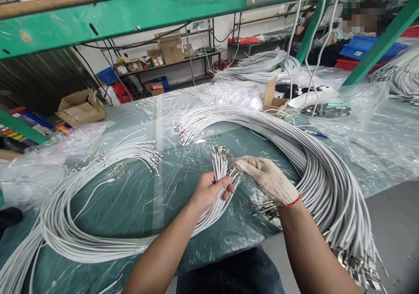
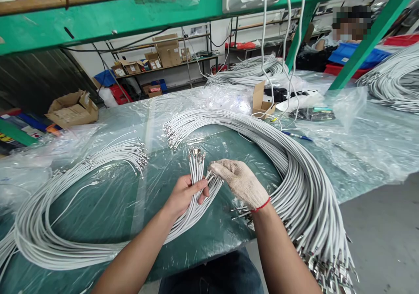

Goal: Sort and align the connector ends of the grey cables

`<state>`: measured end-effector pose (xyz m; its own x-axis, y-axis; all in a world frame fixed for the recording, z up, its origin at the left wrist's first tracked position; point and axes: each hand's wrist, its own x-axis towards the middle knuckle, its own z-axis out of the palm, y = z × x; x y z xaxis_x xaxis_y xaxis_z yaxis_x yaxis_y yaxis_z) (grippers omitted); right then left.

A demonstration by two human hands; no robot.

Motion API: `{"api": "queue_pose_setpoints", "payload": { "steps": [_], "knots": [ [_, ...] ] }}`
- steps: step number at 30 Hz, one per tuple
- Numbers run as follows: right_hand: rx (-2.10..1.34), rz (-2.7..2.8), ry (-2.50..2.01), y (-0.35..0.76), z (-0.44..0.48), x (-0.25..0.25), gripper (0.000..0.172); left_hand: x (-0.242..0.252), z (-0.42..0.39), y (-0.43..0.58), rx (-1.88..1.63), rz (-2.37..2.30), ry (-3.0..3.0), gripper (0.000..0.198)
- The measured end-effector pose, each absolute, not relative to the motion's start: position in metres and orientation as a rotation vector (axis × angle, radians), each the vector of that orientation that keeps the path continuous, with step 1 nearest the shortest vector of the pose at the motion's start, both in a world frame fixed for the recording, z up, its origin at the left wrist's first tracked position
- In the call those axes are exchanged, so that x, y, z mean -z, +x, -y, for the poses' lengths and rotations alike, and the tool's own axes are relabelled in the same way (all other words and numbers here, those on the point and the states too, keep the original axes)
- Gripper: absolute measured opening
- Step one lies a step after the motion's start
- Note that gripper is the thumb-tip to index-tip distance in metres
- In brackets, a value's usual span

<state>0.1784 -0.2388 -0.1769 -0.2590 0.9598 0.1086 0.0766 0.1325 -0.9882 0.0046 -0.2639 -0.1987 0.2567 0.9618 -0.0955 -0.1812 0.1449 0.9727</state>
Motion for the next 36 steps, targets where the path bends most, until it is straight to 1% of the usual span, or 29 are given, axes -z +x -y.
{"api": "queue_pose_setpoints", "payload": {
  "steps": [3, 7, 10, 15, 21, 25, 27, 30, 33, 36],
  "knots": [
    [-1.259, 1.547, -1.048, 0.18, 0.236, 0.178, 0.044, 0.2, 0.262, 0.004, -1.034, -0.945, 1.089, 0.038],
    [-1.136, 1.571, -1.099, 0.185, 0.231, 0.175, 0.049, 0.202, 0.263, 0.005, -1.06, -0.958, 1.097, 0.038],
    [-1.071, 1.588, -1.137, 0.187, 0.229, 0.171, 0.048, 0.202, 0.265, 0.006, -1.058, -0.956, 1.129, 0.037],
    [-1.157, 1.578, -1.147, 0.182, 0.228, 0.172, 0.047, 0.203, 0.266, 0.007, -1.034, -0.99, 1.173, 0.038],
    [-1.322, 1.282, -1.055, 0.169, 0.232, 0.189, 0.045, 0.207, 0.266, 0.01, -1.06, -1.018, 1.147, 0.037],
    [-1.317, 1.104, -1.077, 0.157, 0.236, 0.192, 0.042, 0.21, 0.266, 0.011, -1.074, -1.02, 1.11, 0.038],
    [-1.26, 1.112, -1.107, 0.155, 0.236, 0.192, 0.043, 0.212, 0.265, 0.01, -1.096, -1.014, 1.079, 0.037],
    [-1.078, 1.232, -1.169, 0.159, 0.23, 0.196, 0.044, 0.213, 0.261, 0.007, -1.181, -1.057, 1.067, 0.034],
    [-0.821, 1.449, -1.4, 0.169, 0.223, 0.204, 0.044, 0.21, 0.259, 0.005, -1.238, -1.128, 1.083, 0.03],
    [-0.529, 1.636, -1.659, 0.177, 0.22, 0.21, 0.043, 0.206, 0.261, 0.003, -1.191, -1.071, 1.007, 0.033]
  ]
}}
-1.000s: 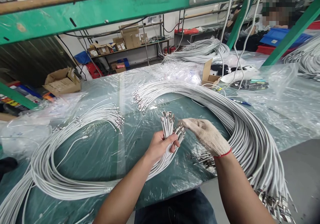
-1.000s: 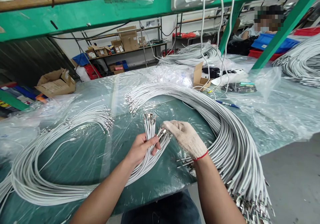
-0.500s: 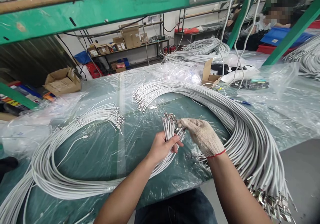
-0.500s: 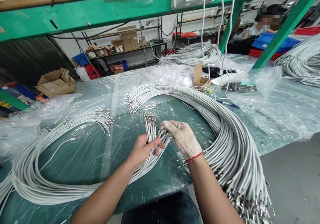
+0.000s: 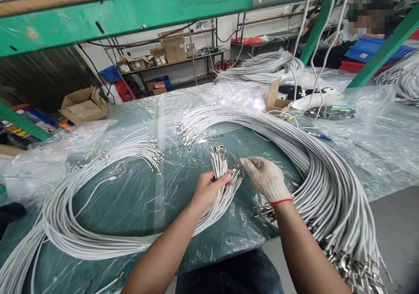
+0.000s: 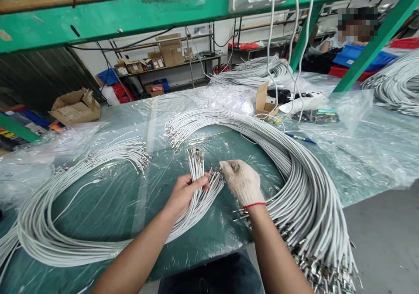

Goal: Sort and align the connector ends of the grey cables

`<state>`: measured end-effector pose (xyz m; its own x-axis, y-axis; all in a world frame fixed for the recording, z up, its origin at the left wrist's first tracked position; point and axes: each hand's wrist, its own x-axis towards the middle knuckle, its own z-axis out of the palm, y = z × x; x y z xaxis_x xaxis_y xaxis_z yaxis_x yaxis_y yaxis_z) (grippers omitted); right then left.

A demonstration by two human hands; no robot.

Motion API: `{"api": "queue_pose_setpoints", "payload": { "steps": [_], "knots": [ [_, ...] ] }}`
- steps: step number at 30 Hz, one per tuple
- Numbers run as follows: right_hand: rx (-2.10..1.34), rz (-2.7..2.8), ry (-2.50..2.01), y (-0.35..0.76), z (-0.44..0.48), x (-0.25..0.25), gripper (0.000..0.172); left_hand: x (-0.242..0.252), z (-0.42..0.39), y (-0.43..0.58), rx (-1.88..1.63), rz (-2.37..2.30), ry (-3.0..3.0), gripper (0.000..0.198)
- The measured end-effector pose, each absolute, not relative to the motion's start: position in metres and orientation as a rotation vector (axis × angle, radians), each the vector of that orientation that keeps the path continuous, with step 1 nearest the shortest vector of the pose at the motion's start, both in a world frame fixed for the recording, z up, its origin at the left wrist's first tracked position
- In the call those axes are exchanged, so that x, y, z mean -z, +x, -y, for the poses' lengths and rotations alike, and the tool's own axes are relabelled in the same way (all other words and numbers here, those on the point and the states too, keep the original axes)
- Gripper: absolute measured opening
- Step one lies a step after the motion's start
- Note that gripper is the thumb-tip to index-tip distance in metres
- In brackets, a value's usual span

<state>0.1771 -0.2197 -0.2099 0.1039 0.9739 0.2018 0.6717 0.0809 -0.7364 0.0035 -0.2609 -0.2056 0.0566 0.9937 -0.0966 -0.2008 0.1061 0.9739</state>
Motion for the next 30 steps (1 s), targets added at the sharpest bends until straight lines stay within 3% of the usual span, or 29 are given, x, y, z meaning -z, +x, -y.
{"api": "queue_pose_setpoints", "payload": {
  "steps": [3, 10, 21, 26, 30],
  "knots": [
    [-0.425, 1.593, -1.691, 0.178, 0.222, 0.207, 0.043, 0.201, 0.264, 0.003, -1.139, -0.965, 0.94, 0.036],
    [-0.931, 1.398, -1.217, 0.17, 0.229, 0.184, 0.05, 0.197, 0.263, 0.002, -1.072, -0.93, 1.024, 0.031],
    [-1.195, 1.277, -1.195, 0.171, 0.235, 0.172, 0.05, 0.201, 0.262, 0.003, -1.053, -0.939, 1.018, 0.034],
    [-0.957, 1.39, -1.44, 0.181, 0.227, 0.178, 0.053, 0.203, 0.26, 0.004, -1.201, -1.002, 0.896, 0.033],
    [-0.54, 1.616, -1.71, 0.188, 0.221, 0.187, 0.044, 0.203, 0.259, 0.003, -1.156, -0.956, 0.921, 0.032]
  ]
}}
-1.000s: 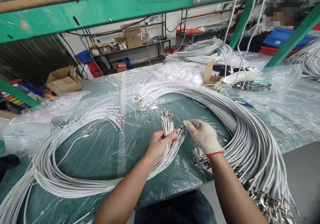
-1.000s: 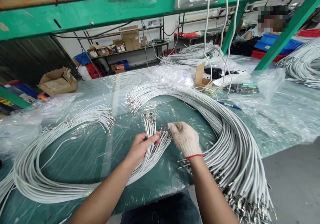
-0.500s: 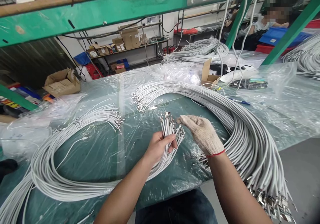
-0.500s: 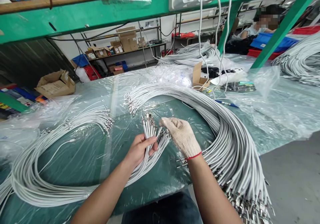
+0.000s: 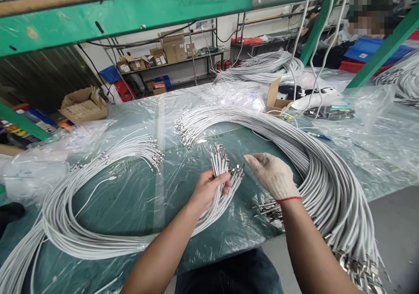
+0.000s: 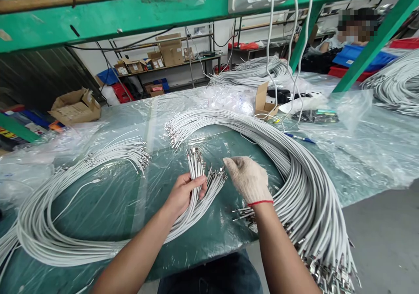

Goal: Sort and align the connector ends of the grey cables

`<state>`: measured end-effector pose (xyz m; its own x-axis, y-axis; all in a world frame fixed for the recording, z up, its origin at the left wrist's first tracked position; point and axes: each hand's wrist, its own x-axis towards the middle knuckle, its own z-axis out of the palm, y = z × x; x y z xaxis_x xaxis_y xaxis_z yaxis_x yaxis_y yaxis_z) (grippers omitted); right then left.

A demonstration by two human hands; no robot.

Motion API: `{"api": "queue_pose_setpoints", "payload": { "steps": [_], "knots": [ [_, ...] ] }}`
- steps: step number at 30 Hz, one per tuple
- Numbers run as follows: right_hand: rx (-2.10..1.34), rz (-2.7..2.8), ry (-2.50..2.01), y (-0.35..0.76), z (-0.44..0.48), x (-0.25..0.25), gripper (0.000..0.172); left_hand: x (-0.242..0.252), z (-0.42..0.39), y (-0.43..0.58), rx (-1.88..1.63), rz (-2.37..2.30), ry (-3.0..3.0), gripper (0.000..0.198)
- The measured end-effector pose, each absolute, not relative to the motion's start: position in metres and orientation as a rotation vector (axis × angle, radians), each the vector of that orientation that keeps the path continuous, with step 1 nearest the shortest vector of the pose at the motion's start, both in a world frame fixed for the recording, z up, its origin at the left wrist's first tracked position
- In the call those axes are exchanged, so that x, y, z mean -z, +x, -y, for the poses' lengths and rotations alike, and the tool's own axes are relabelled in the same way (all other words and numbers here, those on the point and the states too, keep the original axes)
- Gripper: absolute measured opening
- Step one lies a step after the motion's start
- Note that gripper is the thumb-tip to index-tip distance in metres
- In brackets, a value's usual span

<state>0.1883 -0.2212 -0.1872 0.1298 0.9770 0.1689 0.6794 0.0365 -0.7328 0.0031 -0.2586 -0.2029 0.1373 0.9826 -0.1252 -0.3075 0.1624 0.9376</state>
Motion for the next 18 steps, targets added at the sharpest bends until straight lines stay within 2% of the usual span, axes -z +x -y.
{"api": "queue_pose_setpoints", "payload": {
  "steps": [2, 7, 15, 18],
  "knots": [
    [-0.536, 1.591, -1.614, 0.185, 0.223, 0.188, 0.042, 0.202, 0.259, 0.003, -1.105, -0.927, 0.955, 0.035],
    [-1.144, 1.532, -1.05, 0.167, 0.233, 0.184, 0.044, 0.201, 0.261, 0.002, -1.073, -0.914, 0.992, 0.034],
    [-1.433, 1.415, -0.979, 0.166, 0.235, 0.184, 0.046, 0.203, 0.263, 0.004, -1.033, -0.927, 1.026, 0.037],
    [-1.382, 1.413, -1.03, 0.168, 0.234, 0.187, 0.048, 0.207, 0.261, 0.005, -1.092, -0.975, 1.0, 0.036]
  ]
}}
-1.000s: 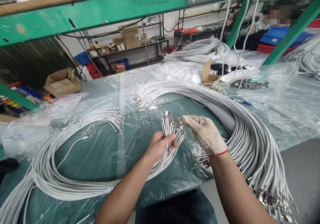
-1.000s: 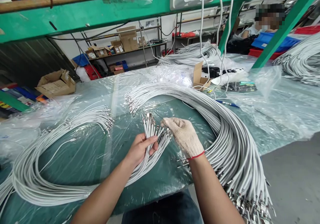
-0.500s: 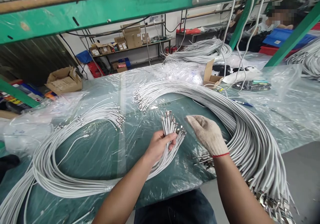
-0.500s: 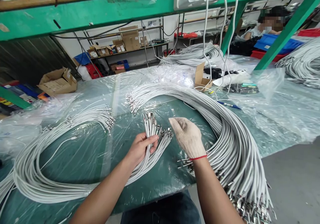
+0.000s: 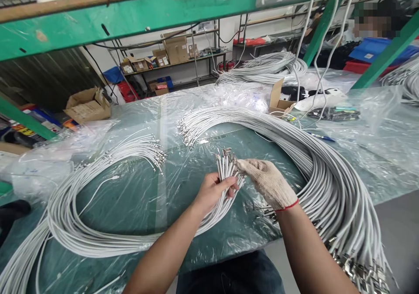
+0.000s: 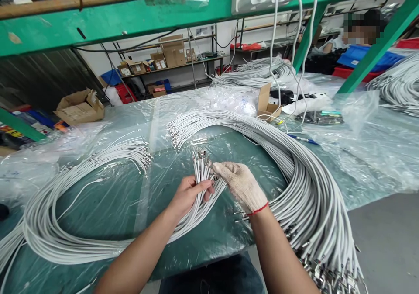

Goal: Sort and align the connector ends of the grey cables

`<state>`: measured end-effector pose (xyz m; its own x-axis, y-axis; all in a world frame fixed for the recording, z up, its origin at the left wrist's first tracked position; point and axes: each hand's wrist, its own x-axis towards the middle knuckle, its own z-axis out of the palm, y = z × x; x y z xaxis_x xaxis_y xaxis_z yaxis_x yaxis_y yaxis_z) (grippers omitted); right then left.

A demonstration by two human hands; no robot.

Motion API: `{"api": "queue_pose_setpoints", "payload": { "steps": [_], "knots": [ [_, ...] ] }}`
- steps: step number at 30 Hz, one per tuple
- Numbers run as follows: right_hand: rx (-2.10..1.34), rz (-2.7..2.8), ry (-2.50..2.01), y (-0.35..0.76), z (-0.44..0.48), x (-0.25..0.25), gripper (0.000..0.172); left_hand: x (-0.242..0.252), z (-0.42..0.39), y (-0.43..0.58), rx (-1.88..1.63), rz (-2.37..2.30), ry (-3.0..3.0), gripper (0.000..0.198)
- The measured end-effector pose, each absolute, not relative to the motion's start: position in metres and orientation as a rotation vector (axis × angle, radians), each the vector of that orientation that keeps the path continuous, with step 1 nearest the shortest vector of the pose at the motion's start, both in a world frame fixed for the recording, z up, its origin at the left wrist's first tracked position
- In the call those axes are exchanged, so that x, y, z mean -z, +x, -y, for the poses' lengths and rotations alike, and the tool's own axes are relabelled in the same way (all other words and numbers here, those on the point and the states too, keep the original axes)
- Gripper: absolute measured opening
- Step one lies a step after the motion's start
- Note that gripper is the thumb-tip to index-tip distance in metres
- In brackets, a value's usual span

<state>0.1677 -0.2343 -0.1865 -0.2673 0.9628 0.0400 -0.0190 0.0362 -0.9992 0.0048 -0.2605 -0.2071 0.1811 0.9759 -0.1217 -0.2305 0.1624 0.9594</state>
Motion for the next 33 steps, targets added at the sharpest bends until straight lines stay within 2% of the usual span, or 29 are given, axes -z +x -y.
{"api": "queue_pose_setpoints", "payload": {
  "steps": [4, 8, 10, 17, 27, 33],
  "knots": [
    [-1.114, 1.58, -1.299, 0.178, 0.227, 0.197, 0.051, 0.208, 0.258, 0.004, -1.211, -1.068, 1.001, 0.031],
    [-0.611, 1.761, -1.708, 0.187, 0.222, 0.202, 0.043, 0.205, 0.26, 0.004, -1.168, -0.962, 0.944, 0.034],
    [-0.525, 1.72, -1.708, 0.186, 0.224, 0.2, 0.04, 0.205, 0.261, 0.004, -1.128, -0.905, 0.93, 0.037],
    [-0.916, 1.409, -1.214, 0.169, 0.24, 0.186, 0.048, 0.206, 0.263, 0.003, -1.133, -0.951, 1.039, 0.036],
    [-0.886, 1.436, -1.253, 0.165, 0.244, 0.175, 0.042, 0.205, 0.263, 0.005, -1.128, -0.99, 1.075, 0.035],
    [-1.156, 1.44, -1.133, 0.171, 0.24, 0.168, 0.041, 0.204, 0.264, 0.006, -1.108, -0.979, 1.105, 0.035]
  ]
}}
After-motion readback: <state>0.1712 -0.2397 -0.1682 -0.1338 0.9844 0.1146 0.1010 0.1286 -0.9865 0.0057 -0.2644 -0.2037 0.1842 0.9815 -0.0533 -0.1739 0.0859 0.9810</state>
